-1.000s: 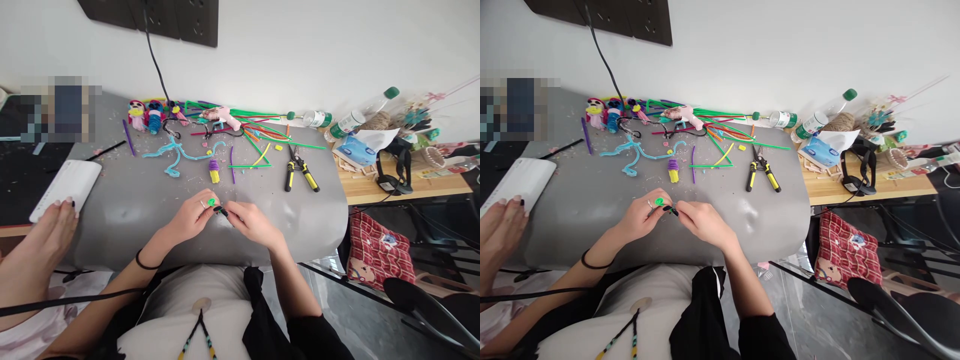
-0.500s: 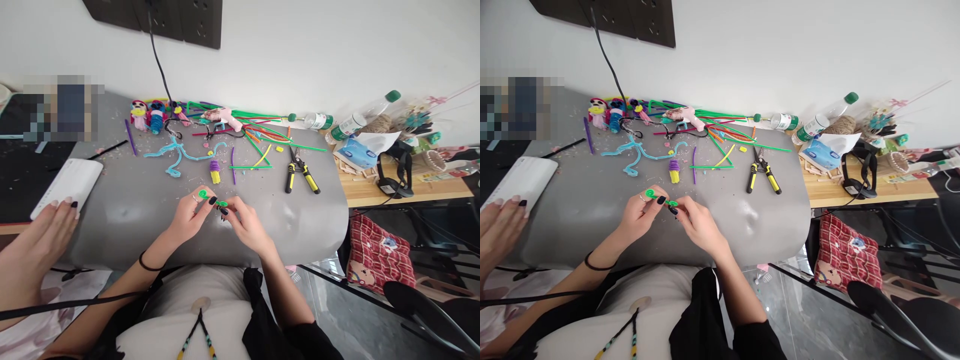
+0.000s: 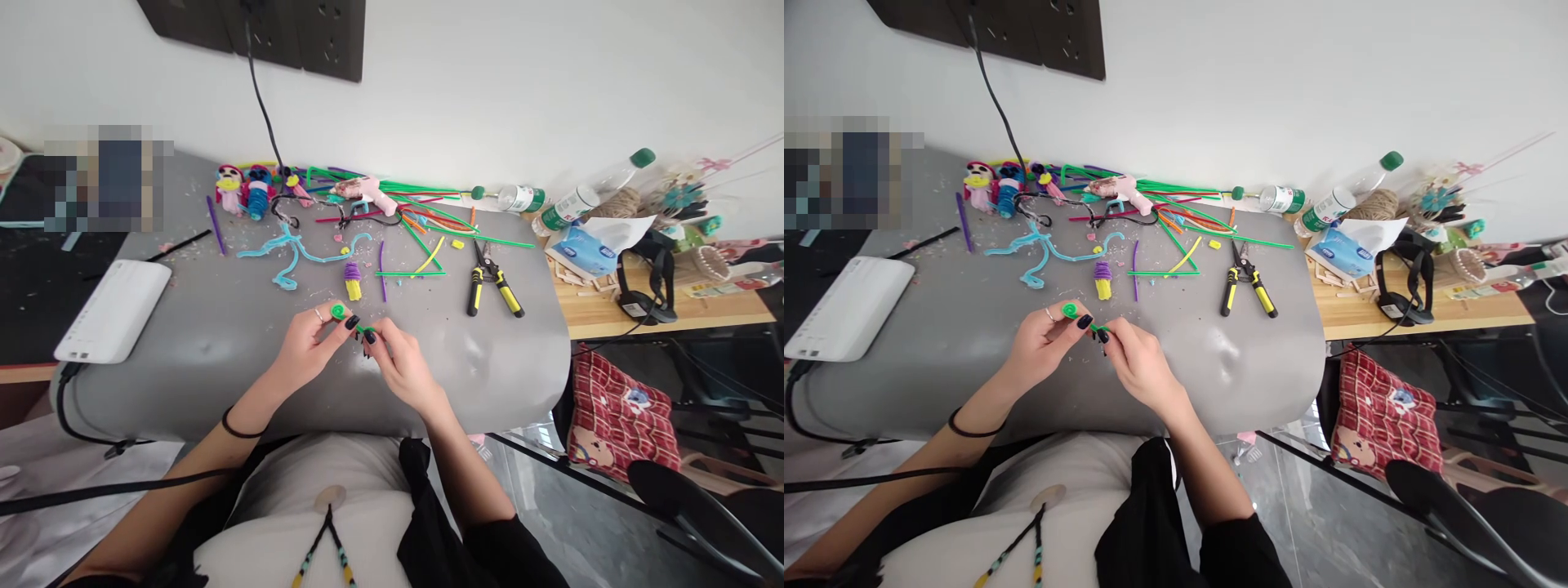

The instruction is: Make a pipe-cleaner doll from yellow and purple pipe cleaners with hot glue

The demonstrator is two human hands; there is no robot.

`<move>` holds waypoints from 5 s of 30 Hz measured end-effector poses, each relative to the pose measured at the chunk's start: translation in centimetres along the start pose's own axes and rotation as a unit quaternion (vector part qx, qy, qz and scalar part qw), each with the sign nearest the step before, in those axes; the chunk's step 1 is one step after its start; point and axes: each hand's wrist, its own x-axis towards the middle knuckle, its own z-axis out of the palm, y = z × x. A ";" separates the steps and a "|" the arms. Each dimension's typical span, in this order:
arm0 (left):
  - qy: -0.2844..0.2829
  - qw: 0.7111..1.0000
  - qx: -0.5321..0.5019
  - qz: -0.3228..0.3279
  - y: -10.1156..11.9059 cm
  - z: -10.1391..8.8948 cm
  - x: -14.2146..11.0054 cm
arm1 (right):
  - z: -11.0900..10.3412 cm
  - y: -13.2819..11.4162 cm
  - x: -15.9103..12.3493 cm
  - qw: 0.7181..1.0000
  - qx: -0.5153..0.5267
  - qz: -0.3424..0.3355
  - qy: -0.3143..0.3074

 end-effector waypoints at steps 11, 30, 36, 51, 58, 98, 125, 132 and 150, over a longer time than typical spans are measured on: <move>-0.018 0.983 0.132 0.129 -0.7 -0.5 -0.2 | -2.9 -0.6 0.9 0.988 -0.069 -0.014 -0.139; 0.018 0.993 0.121 0.003 -0.6 -4.4 8.0 | -2.9 2.1 8.3 0.996 0.025 -0.032 0.085; 0.069 0.992 0.099 0.034 -1.7 -5.9 15.3 | -5.8 3.4 17.7 0.994 -0.009 -0.093 0.051; 0.101 0.987 0.123 0.013 -3.6 -6.3 15.4 | -3.0 7.7 20.1 0.989 0.120 -0.017 0.083; 0.083 0.981 0.176 0.018 -3.9 -6.8 14.3 | -2.9 7.0 19.7 0.993 0.100 -0.012 0.065; 0.075 0.949 0.296 0.076 -5.1 -6.4 14.6 | -3.0 6.9 19.4 0.998 -0.029 -0.050 0.030; 0.033 0.967 0.251 0.026 -3.7 -6.0 14.7 | -3.1 7.0 19.5 0.996 0.024 -0.079 0.016; 0.029 0.958 0.282 0.054 -3.8 -6.1 14.7 | -3.2 6.4 19.4 0.997 0.065 -0.033 -0.008; 0.032 0.960 0.272 0.063 -3.5 -5.9 14.6 | -3.1 6.8 19.4 0.991 0.123 -0.048 -0.013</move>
